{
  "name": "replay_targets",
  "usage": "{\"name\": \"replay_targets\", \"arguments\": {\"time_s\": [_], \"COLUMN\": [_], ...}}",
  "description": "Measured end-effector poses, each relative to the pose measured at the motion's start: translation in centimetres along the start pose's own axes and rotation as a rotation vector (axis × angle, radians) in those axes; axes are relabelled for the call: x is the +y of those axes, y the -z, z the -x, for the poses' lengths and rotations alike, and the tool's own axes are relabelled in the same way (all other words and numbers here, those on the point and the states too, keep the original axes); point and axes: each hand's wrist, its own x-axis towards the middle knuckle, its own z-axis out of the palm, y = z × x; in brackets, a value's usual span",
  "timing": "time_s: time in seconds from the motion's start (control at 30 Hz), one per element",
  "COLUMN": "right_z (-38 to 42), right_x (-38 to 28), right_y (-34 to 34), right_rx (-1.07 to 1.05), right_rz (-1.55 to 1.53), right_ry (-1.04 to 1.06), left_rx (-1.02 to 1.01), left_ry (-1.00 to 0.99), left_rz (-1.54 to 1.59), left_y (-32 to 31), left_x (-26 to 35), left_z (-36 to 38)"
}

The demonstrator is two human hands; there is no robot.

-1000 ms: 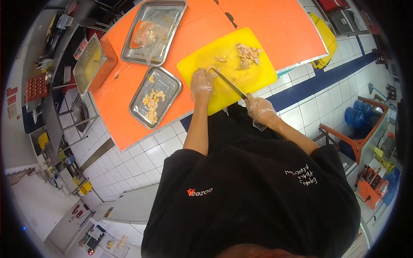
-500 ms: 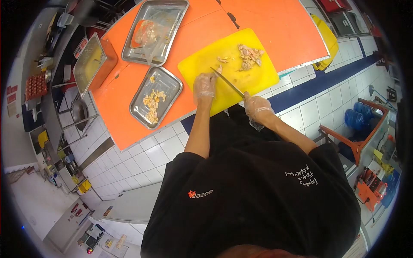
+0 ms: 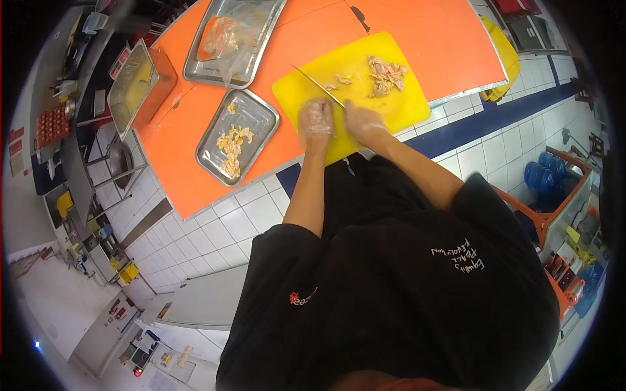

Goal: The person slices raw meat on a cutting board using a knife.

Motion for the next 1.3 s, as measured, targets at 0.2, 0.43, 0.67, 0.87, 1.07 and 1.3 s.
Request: {"name": "replay_targets", "arguments": {"time_s": [0.2,0.43,0.67,0.87,1.07,1.3], "right_z": [7.3,9.5,7.6,9.0,1.9,-1.5], "right_x": [5.8,4.2,4.0,3.2,-0.3,-1.8], "right_y": [-0.4,-1.4,2.1,1.2,-0.1,-0.2], "right_rx": [-0.098,-0.086,0.037,-0.203,-0.130,-0.048], "right_rz": [0.114,0.116,0.122,0.171,0.133,0.083], "right_ry": [-0.010,0.042,0.000,-0.013,0.081,0.096], "left_rx": [0.055,-0.043,0.181,0.110,0.124,0.111], "left_ry": [0.037,0.099,-0.041,0.089,0.025,-0.047], "left_rz": [-0.026,0.100,-0.043,0.079,0.009,-0.072], "left_y": [2.3,3.9,1.9,0.6,0.4,-0.7], "left_x": [0.0,-1.7,-1.2,-1.3,-0.9,-3.2], "left_z": [0.9,2.6,2.4,3.4,3.6,2.2]}}
